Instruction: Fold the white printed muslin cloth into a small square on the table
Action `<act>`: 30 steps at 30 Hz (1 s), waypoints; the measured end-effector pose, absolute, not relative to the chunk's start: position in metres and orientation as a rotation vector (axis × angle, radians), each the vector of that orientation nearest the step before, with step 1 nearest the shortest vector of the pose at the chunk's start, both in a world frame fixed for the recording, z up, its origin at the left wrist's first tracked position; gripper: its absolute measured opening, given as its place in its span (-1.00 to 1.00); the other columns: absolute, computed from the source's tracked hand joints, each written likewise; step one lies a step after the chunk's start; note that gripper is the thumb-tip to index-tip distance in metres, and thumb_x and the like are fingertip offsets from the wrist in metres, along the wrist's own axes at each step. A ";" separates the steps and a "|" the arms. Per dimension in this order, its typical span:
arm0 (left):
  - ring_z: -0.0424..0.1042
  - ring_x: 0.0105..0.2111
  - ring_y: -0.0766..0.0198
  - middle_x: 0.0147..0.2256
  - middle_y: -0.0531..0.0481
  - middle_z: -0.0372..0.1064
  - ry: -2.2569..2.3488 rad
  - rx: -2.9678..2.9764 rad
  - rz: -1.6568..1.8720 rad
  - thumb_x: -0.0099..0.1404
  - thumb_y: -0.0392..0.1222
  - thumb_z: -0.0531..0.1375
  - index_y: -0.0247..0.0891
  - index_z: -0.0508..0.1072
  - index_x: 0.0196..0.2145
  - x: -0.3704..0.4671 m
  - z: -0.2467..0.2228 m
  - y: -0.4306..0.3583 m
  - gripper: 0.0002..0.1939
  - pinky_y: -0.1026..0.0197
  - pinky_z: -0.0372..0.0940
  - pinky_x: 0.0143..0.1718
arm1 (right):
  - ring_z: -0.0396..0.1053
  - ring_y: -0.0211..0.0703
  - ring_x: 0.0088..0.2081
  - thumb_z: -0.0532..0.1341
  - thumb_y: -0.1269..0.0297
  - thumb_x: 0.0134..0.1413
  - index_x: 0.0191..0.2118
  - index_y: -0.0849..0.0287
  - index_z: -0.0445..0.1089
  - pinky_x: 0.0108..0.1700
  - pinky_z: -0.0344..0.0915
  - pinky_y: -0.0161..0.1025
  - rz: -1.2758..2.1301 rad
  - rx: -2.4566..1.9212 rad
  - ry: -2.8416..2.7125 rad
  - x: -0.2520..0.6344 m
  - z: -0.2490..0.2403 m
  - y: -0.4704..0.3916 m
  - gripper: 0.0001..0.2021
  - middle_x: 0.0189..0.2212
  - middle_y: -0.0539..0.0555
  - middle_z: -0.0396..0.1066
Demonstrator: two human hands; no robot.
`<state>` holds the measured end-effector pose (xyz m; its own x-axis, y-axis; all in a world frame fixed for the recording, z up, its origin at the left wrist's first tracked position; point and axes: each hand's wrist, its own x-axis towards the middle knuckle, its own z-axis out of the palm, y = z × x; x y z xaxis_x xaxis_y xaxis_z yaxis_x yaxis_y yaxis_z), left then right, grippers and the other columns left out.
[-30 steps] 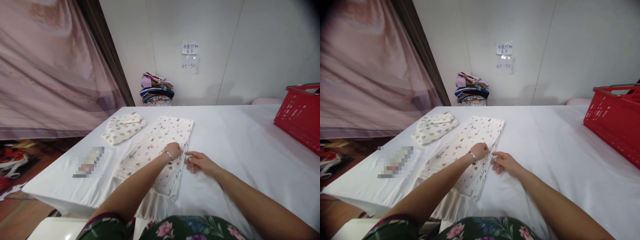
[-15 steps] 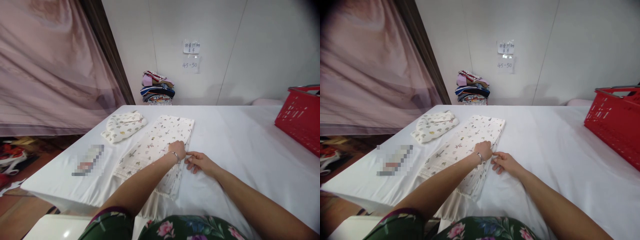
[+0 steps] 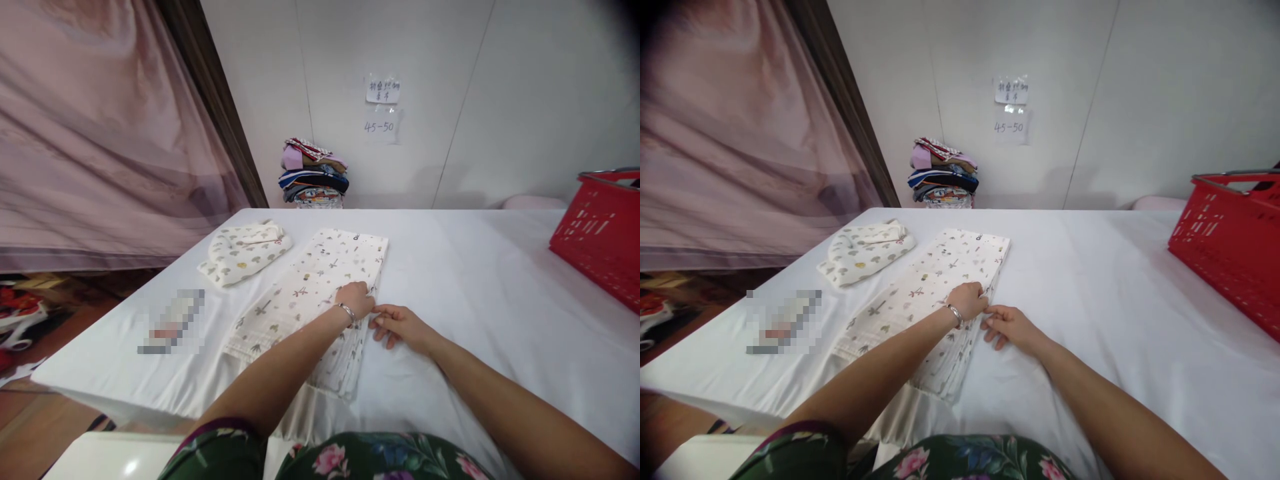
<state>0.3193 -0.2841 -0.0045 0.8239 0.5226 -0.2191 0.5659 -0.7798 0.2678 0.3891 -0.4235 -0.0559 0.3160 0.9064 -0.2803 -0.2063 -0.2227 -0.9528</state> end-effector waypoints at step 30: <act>0.44 -0.26 0.11 -0.22 -0.15 0.43 0.847 2.647 -0.253 0.06 -0.04 0.17 -0.23 0.39 -0.23 0.333 -0.003 -0.282 -0.68 0.17 0.33 -0.31 | 0.43 -0.20 -0.42 0.26 0.01 -0.13 -0.37 0.23 0.31 -0.56 0.32 -0.36 1.186 -1.422 -0.768 0.389 -0.057 -0.424 -0.64 -0.40 0.09 0.43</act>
<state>0.3328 -0.2823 -0.0034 0.8053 0.5274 -0.2708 0.5896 -0.7603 0.2727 0.3889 -0.4240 -0.0570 0.2943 0.9228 -0.2488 -0.1511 -0.2121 -0.9655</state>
